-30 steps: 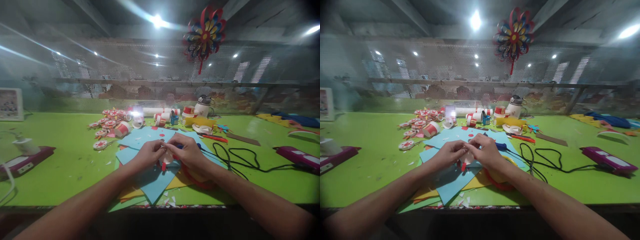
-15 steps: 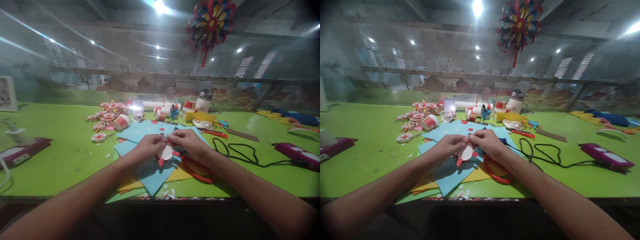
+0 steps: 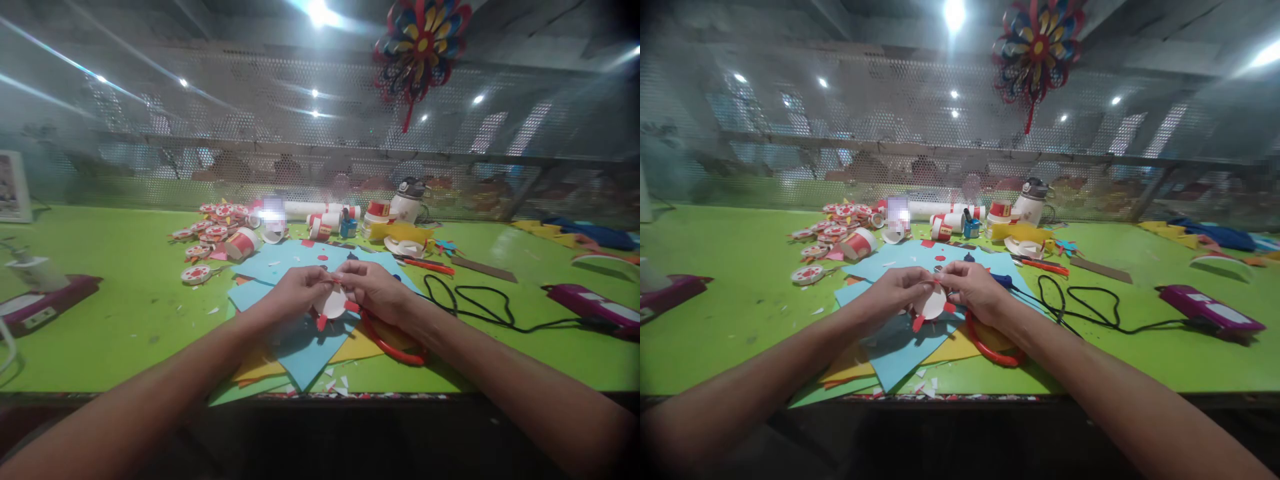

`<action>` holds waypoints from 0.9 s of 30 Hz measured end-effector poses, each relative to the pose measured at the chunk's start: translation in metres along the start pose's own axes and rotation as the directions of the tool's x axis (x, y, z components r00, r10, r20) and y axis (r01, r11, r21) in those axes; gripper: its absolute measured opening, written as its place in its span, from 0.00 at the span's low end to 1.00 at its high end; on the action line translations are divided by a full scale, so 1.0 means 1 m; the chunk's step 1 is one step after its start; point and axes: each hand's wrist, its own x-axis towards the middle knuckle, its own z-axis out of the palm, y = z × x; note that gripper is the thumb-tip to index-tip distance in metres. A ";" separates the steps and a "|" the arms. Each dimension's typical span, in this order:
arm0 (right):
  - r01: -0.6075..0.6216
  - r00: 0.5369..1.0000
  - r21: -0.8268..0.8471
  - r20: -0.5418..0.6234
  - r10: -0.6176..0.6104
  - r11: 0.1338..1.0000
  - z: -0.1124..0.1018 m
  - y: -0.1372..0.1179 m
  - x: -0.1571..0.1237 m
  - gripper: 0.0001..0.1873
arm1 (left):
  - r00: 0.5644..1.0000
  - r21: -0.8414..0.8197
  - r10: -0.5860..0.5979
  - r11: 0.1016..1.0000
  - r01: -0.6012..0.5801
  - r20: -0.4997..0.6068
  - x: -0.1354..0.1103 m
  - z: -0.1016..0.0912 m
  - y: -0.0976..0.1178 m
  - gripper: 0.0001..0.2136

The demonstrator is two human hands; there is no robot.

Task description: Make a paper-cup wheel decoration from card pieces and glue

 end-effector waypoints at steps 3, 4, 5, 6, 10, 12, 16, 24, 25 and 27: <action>0.037 0.998 -0.012 -0.042 -0.037 0.999 -0.001 -0.001 0.002 0.14 | 0.997 -0.083 -0.072 0.994 0.073 0.019 0.000 -0.001 0.002 0.04; 0.031 0.997 -0.028 -0.076 -0.033 0.999 -0.002 -0.002 0.003 0.14 | 0.994 -0.133 -0.101 0.986 0.104 0.033 -0.001 -0.002 0.002 0.04; 0.015 0.994 -0.047 -0.109 -0.020 0.999 -0.002 -0.002 0.004 0.15 | 0.992 -0.186 -0.122 0.974 0.127 0.040 0.000 -0.003 0.002 0.04; -0.005 0.991 -0.067 -0.134 -0.004 0.998 -0.002 -0.001 0.005 0.16 | 0.990 -0.241 -0.131 0.961 0.138 0.045 0.000 -0.004 0.002 0.05; 0.009 0.990 -0.148 -0.135 -0.029 0.989 0.000 0.001 0.005 0.21 | 0.997 -0.408 -0.080 0.910 0.070 -0.008 0.003 -0.009 0.000 0.05; 0.093 0.983 -0.244 -0.134 -0.129 0.965 0.001 0.000 0.004 0.22 | 0.998 -0.455 -0.055 0.890 0.036 -0.029 0.005 -0.012 -0.002 0.05; 0.286 0.896 -0.549 -0.137 -0.422 0.785 0.001 -0.004 -0.001 0.22 | 0.998 -0.506 -0.040 0.862 0.005 -0.057 0.009 -0.014 -0.004 0.05; 0.341 0.902 -0.552 -0.035 -0.429 0.761 0.008 -0.005 -0.007 0.15 | 0.998 -0.527 -0.004 0.849 -0.033 -0.069 0.005 -0.012 0.001 0.02; 0.322 0.915 -0.527 -0.041 -0.402 0.786 0.009 -0.005 -0.007 0.15 | 0.998 -0.531 -0.004 0.847 -0.033 -0.067 0.004 -0.012 0.003 0.02; 0.291 0.928 -0.503 -0.060 -0.369 0.814 0.009 -0.006 -0.007 0.15 | 0.998 -0.540 -0.020 0.842 -0.018 -0.064 0.001 -0.010 0.006 0.04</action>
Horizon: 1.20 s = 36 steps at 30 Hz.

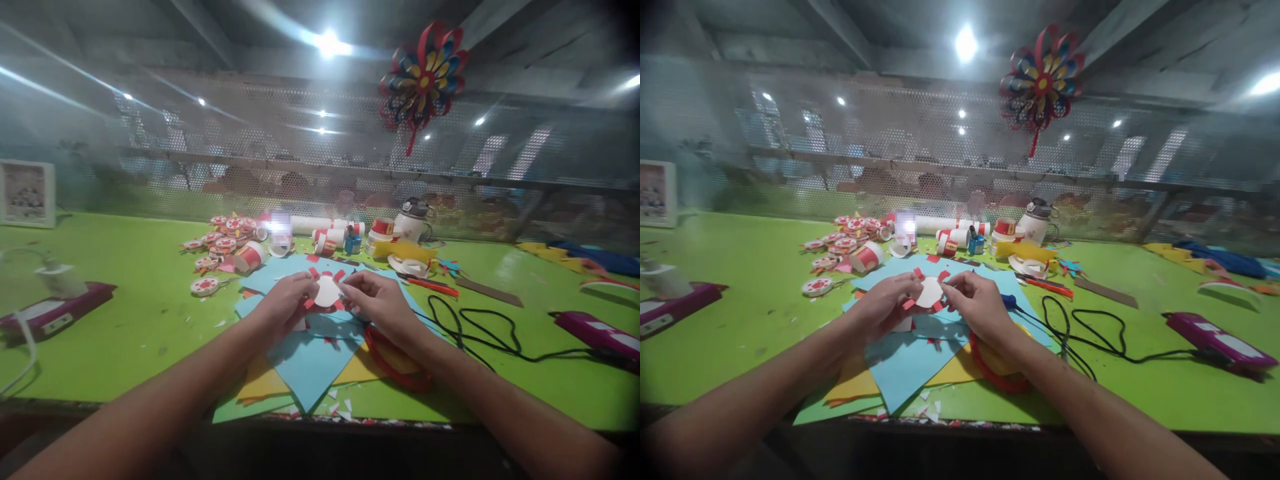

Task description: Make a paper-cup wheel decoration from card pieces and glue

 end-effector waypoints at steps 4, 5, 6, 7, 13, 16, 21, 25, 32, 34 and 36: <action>-0.030 1.000 -0.038 -0.006 0.030 0.999 -0.004 0.001 0.004 0.13 | 0.996 0.001 -0.086 0.996 0.086 0.015 -0.005 0.007 0.006 0.07; -0.044 0.999 -0.040 -0.005 0.044 0.998 -0.004 0.001 0.005 0.13 | 0.994 0.004 -0.105 0.995 0.105 0.029 -0.006 0.008 0.007 0.08; -0.059 0.998 -0.039 -0.003 0.059 0.997 -0.005 0.002 0.005 0.13 | 0.991 0.006 -0.124 0.992 0.124 0.042 -0.007 0.009 0.008 0.08; -0.070 0.998 -0.037 -0.002 0.070 0.997 -0.005 0.003 0.005 0.12 | 0.987 0.004 -0.148 0.989 0.148 0.056 -0.008 0.009 0.009 0.09; -0.008 0.999 -0.144 0.035 0.013 0.990 -0.001 0.003 0.003 0.11 | 0.944 -0.043 -0.292 0.952 0.302 0.153 -0.006 0.004 0.007 0.15; 0.003 1.000 -0.193 0.027 0.002 0.981 -0.001 0.000 0.000 0.11 | 0.939 -0.100 -0.299 0.943 0.318 0.168 -0.005 0.001 0.006 0.13; 0.079 0.995 -0.234 -0.034 -0.090 0.969 -0.002 -0.005 -0.001 0.13 | 0.961 -0.260 -0.273 0.925 0.277 0.052 -0.004 -0.002 0.013 0.10; 0.063 0.994 -0.253 -0.071 -0.084 0.965 -0.003 -0.004 0.000 0.12 | 0.967 -0.345 -0.250 0.905 0.250 0.047 -0.003 -0.002 0.019 0.11; 0.006 0.999 -0.307 -0.040 -0.019 0.952 -0.008 0.006 0.000 0.10 | 0.940 -0.271 -0.262 0.942 0.199 -0.219 -0.002 -0.013 0.035 0.11; 0.003 0.997 -0.325 -0.075 -0.029 0.946 -0.012 0.008 0.003 0.08 | 0.925 -0.190 -0.201 0.971 0.145 -0.322 -0.003 -0.016 0.048 0.10; 0.007 0.991 -0.346 -0.125 -0.053 0.938 -0.016 0.009 0.007 0.07 | 0.903 -0.081 -0.086 0.995 0.057 -0.422 -0.004 -0.018 0.061 0.09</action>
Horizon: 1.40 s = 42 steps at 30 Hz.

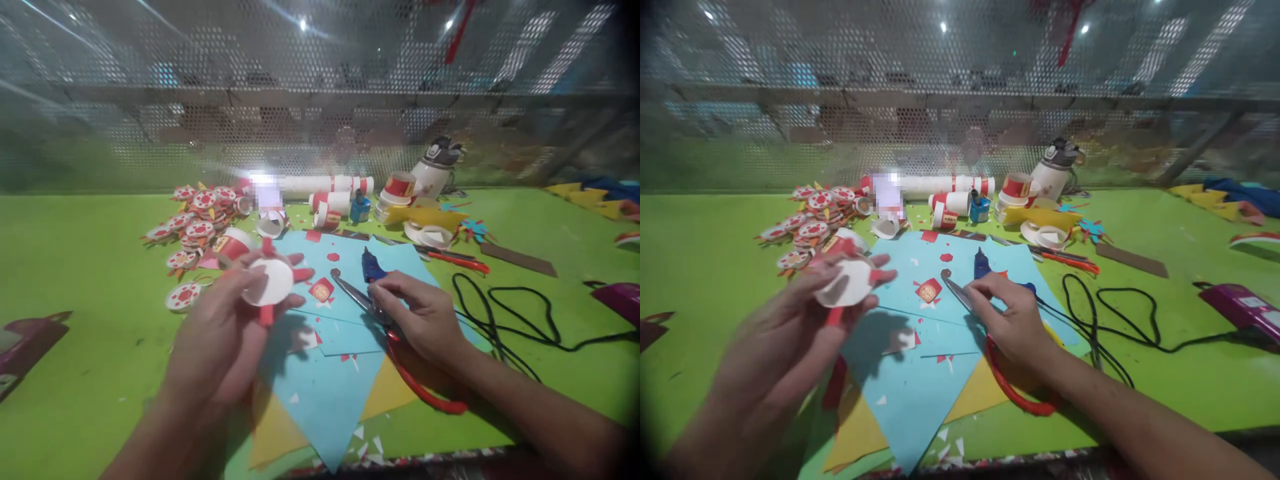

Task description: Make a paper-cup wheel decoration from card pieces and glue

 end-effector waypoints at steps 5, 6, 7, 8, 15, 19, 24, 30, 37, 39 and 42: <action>-0.083 0.985 -0.080 -0.155 0.070 0.993 -0.005 0.004 0.011 0.11 | 0.992 0.042 0.083 0.996 -0.079 -0.096 0.000 -0.004 0.014 0.08; -0.096 0.981 -0.093 -0.176 0.079 0.991 -0.005 0.005 0.012 0.14 | 0.992 0.045 0.084 0.996 -0.080 -0.091 0.001 -0.005 0.014 0.08; -0.099 0.980 -0.105 -0.184 0.078 0.990 -0.004 0.006 0.013 0.17 | 0.992 0.048 0.087 0.995 -0.083 -0.087 0.002 -0.007 0.013 0.08; -0.088 0.982 -0.115 -0.178 0.067 0.989 -0.003 0.007 0.012 0.19 | 0.992 0.047 0.094 0.995 -0.090 -0.090 0.004 -0.008 0.012 0.08; 0.047 0.999 -0.032 0.004 -0.047 0.998 0.011 0.000 -0.004 0.07 | 0.968 0.023 0.202 0.979 -0.201 -0.151 0.020 -0.011 -0.003 0.09; 0.125 0.992 0.043 0.015 -0.126 0.991 0.010 -0.009 -0.010 0.06 | 0.963 0.136 0.257 0.960 -0.245 -0.083 0.035 -0.014 -0.022 0.09; 0.168 0.985 0.123 0.007 -0.170 0.978 0.012 -0.004 -0.012 0.06 | 0.948 0.248 0.295 0.933 -0.259 -0.118 0.055 -0.025 -0.035 0.07; 0.141 0.987 0.166 0.049 -0.151 0.976 0.011 -0.004 -0.014 0.07 | 0.962 0.222 0.257 0.947 -0.233 -0.087 0.066 -0.034 -0.039 0.08; 0.040 0.999 0.187 0.028 -0.046 0.982 0.004 -0.010 -0.016 0.08 | 0.936 0.202 0.349 0.914 -0.353 0.058 0.051 -0.025 -0.040 0.09; 0.099 0.995 0.133 -0.015 -0.098 0.986 0.004 -0.012 -0.014 0.12 | 0.943 0.161 0.322 0.930 -0.332 0.083 0.046 -0.024 -0.039 0.09; 0.214 0.977 -0.021 -0.021 -0.214 0.977 0.006 -0.015 -0.008 0.19 | 0.968 0.065 0.231 0.969 -0.237 0.097 0.045 -0.025 -0.039 0.05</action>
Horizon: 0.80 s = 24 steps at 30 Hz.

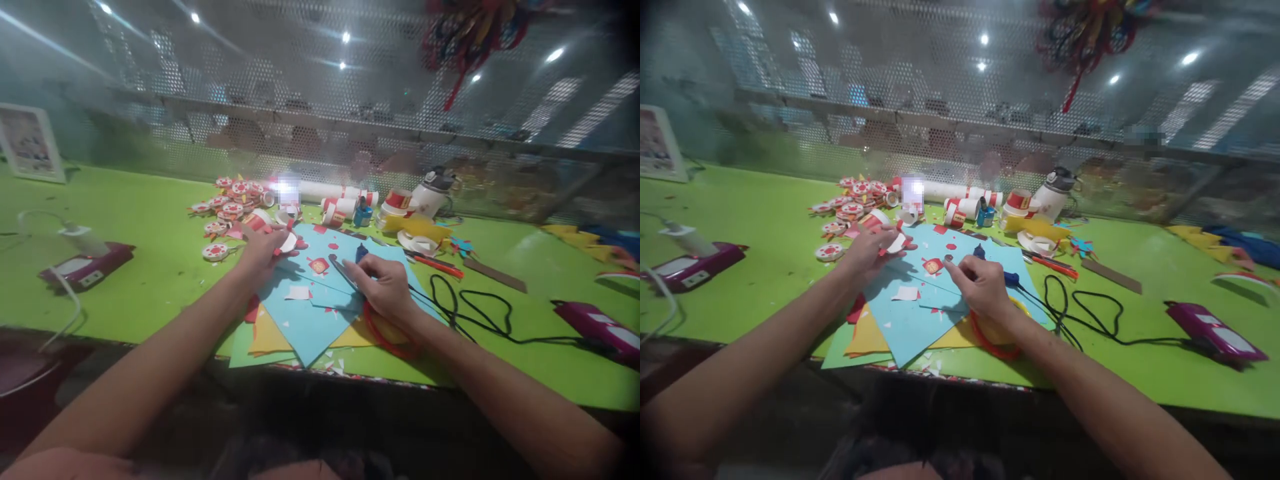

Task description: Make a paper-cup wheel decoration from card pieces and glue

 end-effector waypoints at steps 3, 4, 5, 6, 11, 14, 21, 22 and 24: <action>0.080 0.979 -0.116 0.193 -0.057 0.990 0.004 -0.001 0.010 0.18 | 0.980 -0.125 -0.198 0.972 0.197 0.006 0.005 0.000 -0.001 0.05; 0.110 0.960 -0.150 0.273 -0.066 0.982 0.005 -0.002 0.014 0.16 | 0.969 -0.156 -0.248 0.956 0.247 0.012 0.007 0.002 0.000 0.07; 0.147 0.935 -0.185 0.347 -0.075 0.972 0.004 -0.003 0.017 0.13 | 0.961 -0.174 -0.276 0.946 0.275 0.018 0.009 0.004 0.002 0.08; 0.187 0.908 -0.221 0.410 -0.083 0.957 0.003 -0.005 0.019 0.09 | 0.959 -0.183 -0.281 0.942 0.280 0.019 0.011 0.006 0.004 0.09; 0.272 0.853 -0.352 0.518 -0.056 0.896 -0.012 -0.009 0.023 0.06 | 0.976 -0.166 -0.219 0.962 0.218 0.010 0.017 0.019 0.014 0.11; 0.230 0.903 -0.403 0.428 -0.040 0.886 -0.028 0.001 0.024 0.07 | 0.972 -0.123 -0.230 0.965 0.233 0.043 0.016 0.021 0.009 0.11; 0.188 0.982 -0.463 0.102 -0.159 0.866 -0.074 0.024 0.054 0.22 | 0.946 -0.025 -0.255 0.964 0.265 0.200 0.010 0.010 -0.004 0.09; 0.164 0.984 -0.425 0.012 -0.175 0.890 -0.079 0.019 0.062 0.22 | 0.951 -0.023 -0.254 0.965 0.262 0.179 0.010 0.008 -0.005 0.07; 0.126 0.951 -0.325 -0.230 -0.208 0.937 -0.087 0.004 0.076 0.21 | 0.954 0.000 -0.248 0.968 0.251 0.167 0.008 0.007 -0.005 0.05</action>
